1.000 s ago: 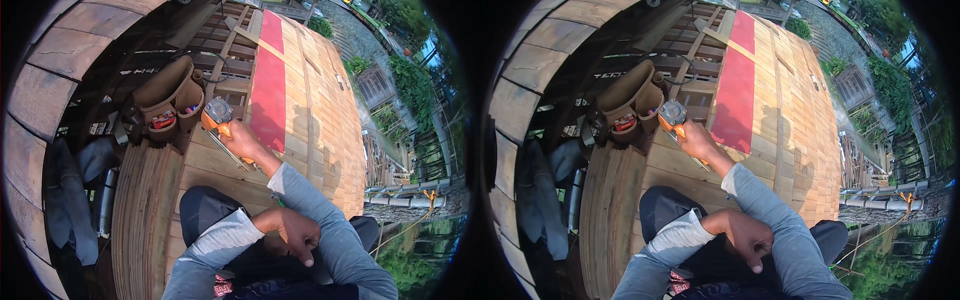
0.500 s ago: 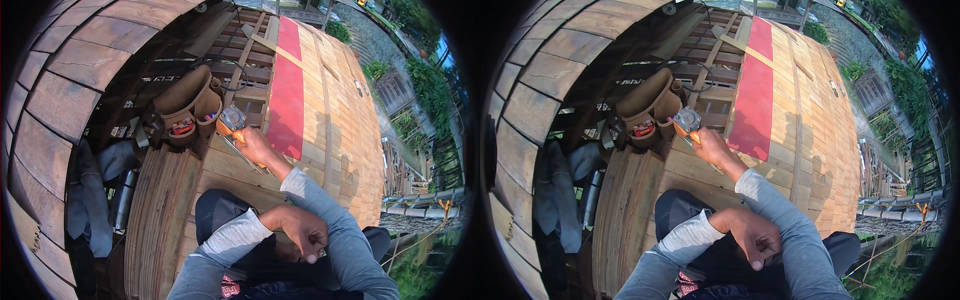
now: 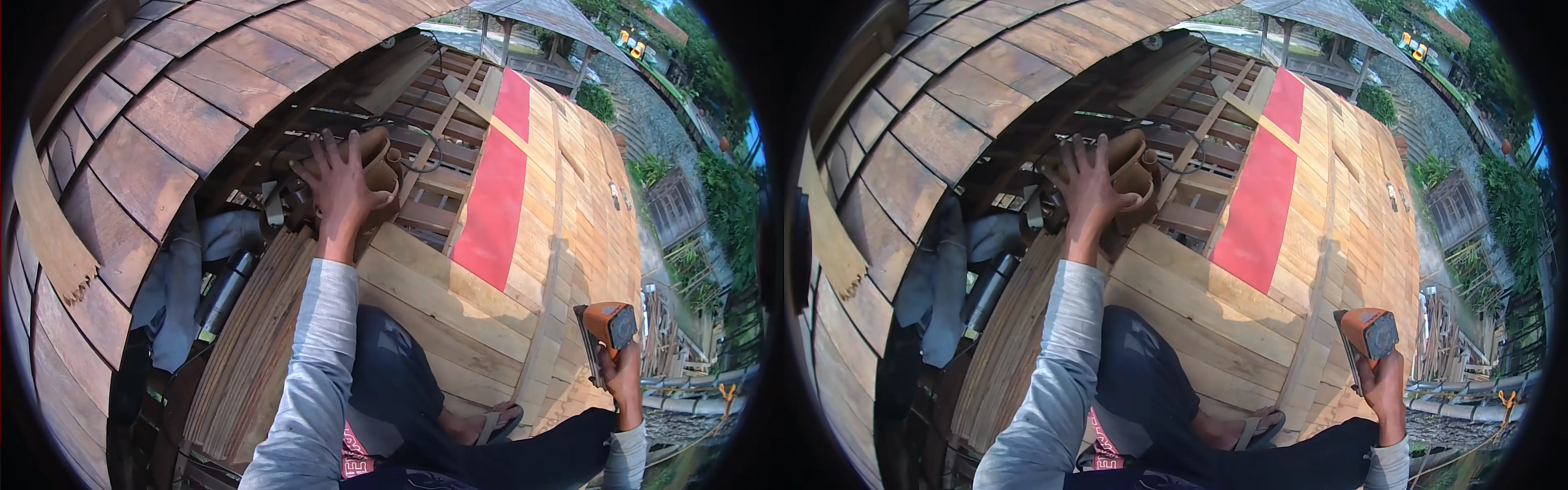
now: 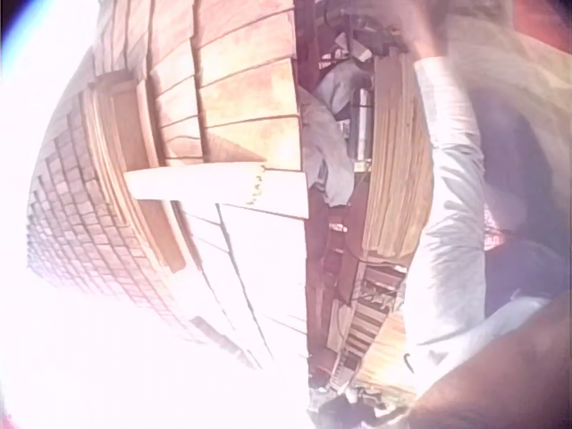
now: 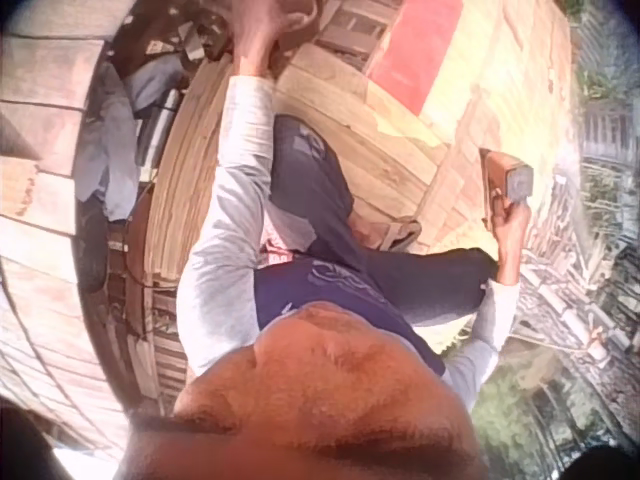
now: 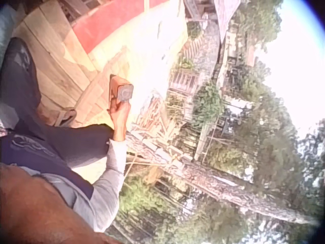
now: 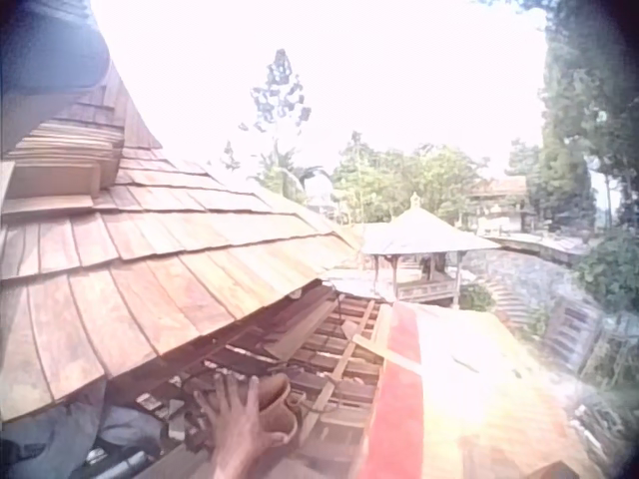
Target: The person installs wooden tiles on a roof structure by positioning individual boards and securing them using a pneumatic nail gun.
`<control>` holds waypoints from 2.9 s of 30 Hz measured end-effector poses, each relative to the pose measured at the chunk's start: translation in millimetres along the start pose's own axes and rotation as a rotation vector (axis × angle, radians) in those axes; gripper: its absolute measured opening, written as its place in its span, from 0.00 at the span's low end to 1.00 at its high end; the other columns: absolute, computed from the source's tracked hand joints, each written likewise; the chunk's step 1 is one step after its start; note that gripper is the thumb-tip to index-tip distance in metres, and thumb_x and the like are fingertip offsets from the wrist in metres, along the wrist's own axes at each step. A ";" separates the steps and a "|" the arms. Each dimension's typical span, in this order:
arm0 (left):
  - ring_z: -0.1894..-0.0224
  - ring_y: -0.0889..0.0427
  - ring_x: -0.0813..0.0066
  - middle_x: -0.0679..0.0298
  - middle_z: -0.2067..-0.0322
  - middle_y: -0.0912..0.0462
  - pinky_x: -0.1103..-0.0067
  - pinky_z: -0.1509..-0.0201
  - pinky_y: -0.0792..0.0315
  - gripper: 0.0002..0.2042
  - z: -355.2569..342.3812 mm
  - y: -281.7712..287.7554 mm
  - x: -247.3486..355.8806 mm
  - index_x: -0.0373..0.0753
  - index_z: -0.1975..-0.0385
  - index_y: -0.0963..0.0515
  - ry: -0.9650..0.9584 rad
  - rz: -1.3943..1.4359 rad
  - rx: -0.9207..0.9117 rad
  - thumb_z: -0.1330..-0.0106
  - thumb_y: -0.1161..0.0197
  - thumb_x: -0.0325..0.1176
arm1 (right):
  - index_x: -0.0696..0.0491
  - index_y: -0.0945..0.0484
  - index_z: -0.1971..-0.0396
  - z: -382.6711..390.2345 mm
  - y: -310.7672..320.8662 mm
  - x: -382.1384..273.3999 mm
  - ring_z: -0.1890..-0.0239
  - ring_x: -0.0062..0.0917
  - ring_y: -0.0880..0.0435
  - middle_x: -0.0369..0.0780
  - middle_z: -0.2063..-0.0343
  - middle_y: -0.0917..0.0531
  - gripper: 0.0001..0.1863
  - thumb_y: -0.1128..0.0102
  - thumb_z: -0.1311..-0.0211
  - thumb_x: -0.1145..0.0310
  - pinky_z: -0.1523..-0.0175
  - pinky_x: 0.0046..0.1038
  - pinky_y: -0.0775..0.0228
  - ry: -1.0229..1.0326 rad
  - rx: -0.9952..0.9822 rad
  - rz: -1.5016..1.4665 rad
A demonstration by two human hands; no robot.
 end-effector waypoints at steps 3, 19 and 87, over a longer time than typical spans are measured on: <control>0.22 0.39 0.45 0.48 0.26 0.35 0.38 0.24 0.45 0.62 -22.7 -49.6 -36.4 0.47 0.22 0.39 -0.027 -0.088 -0.319 0.62 0.11 0.52 | 0.66 0.21 0.52 40.4 12.7 40.4 0.71 0.26 0.14 0.44 0.69 0.14 0.11 0.38 0.31 0.78 0.69 0.30 0.23 -0.026 0.197 -0.081; 0.48 0.11 0.55 0.47 0.52 0.11 0.64 0.42 0.21 0.27 -117.0 -43.1 -161.4 0.31 0.43 0.17 0.065 0.342 -0.324 0.41 0.23 0.40 | 0.64 0.21 0.48 83.0 -3.5 97.9 0.75 0.17 0.24 0.37 0.69 0.20 0.12 0.36 0.28 0.77 0.72 0.25 0.34 -0.304 0.304 -0.398; 0.17 0.55 0.37 0.42 0.19 0.51 0.40 0.20 0.54 0.61 -15.4 -42.2 -269.6 0.45 0.19 0.42 0.336 -0.026 0.095 0.48 0.35 0.81 | 0.62 0.20 0.48 28.8 -132.6 8.1 0.61 0.32 0.13 0.46 0.61 0.14 0.20 0.34 0.43 0.80 0.54 0.34 0.21 -0.263 -0.104 -0.315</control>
Point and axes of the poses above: each hand's wrist, its own z-axis away from the middle knuckle, its own y-axis out of the back of the hand, x = y × z, the point moved 2 cm from there along -z, towards the middle knuckle
